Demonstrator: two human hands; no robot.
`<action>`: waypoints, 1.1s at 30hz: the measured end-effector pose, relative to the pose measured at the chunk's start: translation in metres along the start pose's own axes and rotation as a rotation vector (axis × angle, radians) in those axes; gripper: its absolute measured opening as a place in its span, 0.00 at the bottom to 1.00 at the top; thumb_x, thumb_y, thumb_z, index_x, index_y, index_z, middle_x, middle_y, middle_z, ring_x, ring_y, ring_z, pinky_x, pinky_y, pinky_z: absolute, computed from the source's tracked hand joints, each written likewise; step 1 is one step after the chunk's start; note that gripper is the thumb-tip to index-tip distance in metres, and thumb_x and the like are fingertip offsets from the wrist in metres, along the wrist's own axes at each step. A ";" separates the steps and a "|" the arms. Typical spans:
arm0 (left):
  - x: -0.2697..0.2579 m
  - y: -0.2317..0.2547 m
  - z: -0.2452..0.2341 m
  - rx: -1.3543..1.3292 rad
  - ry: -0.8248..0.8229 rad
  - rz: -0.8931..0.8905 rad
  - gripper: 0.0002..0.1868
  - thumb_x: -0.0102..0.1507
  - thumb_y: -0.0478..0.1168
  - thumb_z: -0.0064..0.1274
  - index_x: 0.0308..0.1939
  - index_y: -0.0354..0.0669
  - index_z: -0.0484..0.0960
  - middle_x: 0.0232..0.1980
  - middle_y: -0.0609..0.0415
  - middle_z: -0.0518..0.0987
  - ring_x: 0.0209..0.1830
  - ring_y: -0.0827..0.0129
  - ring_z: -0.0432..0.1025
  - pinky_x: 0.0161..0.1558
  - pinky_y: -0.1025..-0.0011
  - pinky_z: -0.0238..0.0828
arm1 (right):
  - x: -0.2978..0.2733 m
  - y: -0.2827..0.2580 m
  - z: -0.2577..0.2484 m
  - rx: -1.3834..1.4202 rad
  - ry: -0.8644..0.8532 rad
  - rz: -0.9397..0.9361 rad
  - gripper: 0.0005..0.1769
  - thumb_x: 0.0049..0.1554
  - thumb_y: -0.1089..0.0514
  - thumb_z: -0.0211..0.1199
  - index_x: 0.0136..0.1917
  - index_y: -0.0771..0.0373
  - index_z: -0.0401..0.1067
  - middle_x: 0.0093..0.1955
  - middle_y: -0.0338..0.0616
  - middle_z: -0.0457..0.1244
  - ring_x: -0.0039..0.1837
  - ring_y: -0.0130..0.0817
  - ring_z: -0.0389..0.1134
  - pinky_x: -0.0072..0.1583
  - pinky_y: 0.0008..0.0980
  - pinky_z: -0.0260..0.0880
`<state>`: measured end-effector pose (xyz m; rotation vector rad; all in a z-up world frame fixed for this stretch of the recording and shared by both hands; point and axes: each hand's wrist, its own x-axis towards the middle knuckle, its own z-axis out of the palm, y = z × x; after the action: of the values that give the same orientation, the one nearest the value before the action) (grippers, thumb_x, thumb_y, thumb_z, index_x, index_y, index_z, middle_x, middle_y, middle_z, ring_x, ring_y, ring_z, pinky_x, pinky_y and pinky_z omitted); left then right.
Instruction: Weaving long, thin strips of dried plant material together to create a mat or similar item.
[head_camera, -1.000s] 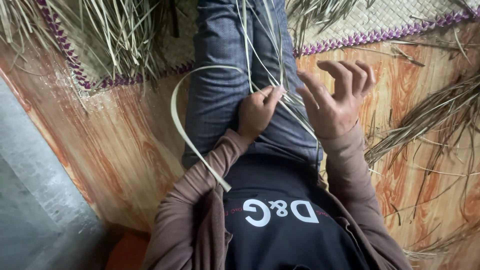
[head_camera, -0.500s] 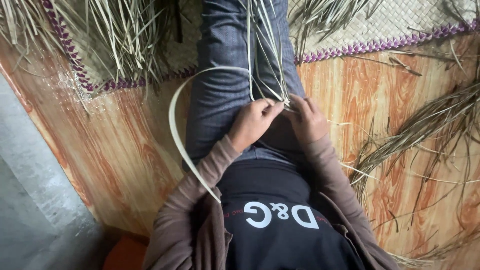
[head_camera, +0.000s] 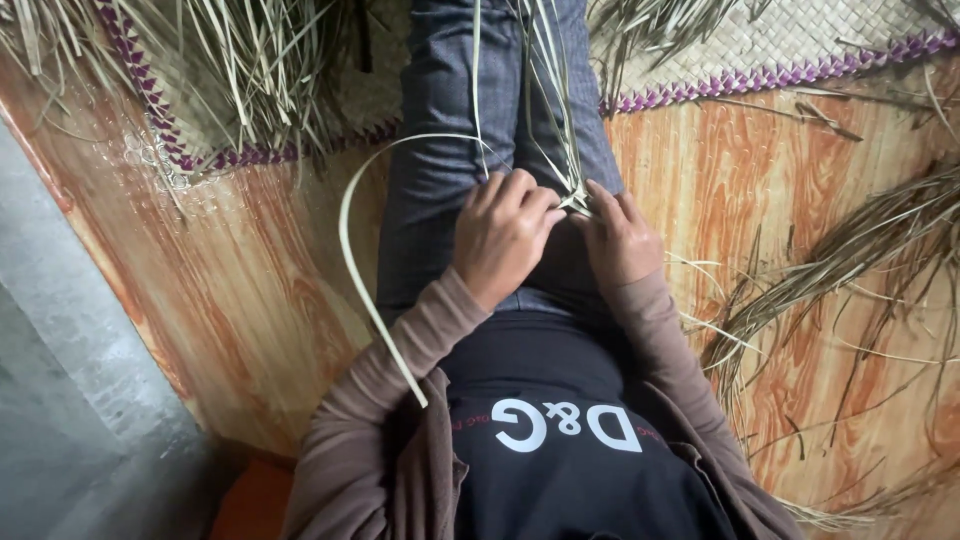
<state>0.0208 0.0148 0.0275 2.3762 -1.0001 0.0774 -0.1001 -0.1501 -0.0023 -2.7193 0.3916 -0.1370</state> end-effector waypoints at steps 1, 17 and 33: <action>-0.002 0.000 0.007 0.011 -0.058 -0.015 0.08 0.62 0.50 0.59 0.39 0.57 0.79 0.40 0.64 0.68 0.42 0.63 0.72 0.42 0.64 0.72 | 0.000 0.000 0.000 0.007 -0.011 0.009 0.28 0.58 0.44 0.72 0.69 0.48 0.73 0.46 0.36 0.64 0.47 0.41 0.73 0.48 0.40 0.77; 0.124 -0.038 -0.032 0.019 0.345 0.342 0.07 0.64 0.29 0.65 0.42 0.35 0.82 0.48 0.54 0.75 0.29 0.77 0.70 0.30 0.84 0.78 | 0.000 -0.011 0.000 -0.232 -0.173 -0.015 0.32 0.61 0.61 0.62 0.78 0.54 0.64 0.49 0.41 0.68 0.32 0.39 0.67 0.33 0.36 0.69; -0.004 0.000 0.011 -0.480 -0.386 -0.422 0.23 0.67 0.58 0.53 0.41 0.39 0.81 0.34 0.46 0.82 0.36 0.48 0.81 0.35 0.56 0.78 | -0.004 0.009 0.002 0.254 -0.223 0.174 0.26 0.61 0.49 0.67 0.72 0.45 0.71 0.62 0.39 0.71 0.58 0.47 0.72 0.57 0.49 0.73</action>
<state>0.0159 0.0118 0.0169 2.1271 -0.5646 -0.7191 -0.1063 -0.1564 -0.0076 -2.4059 0.5048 0.1535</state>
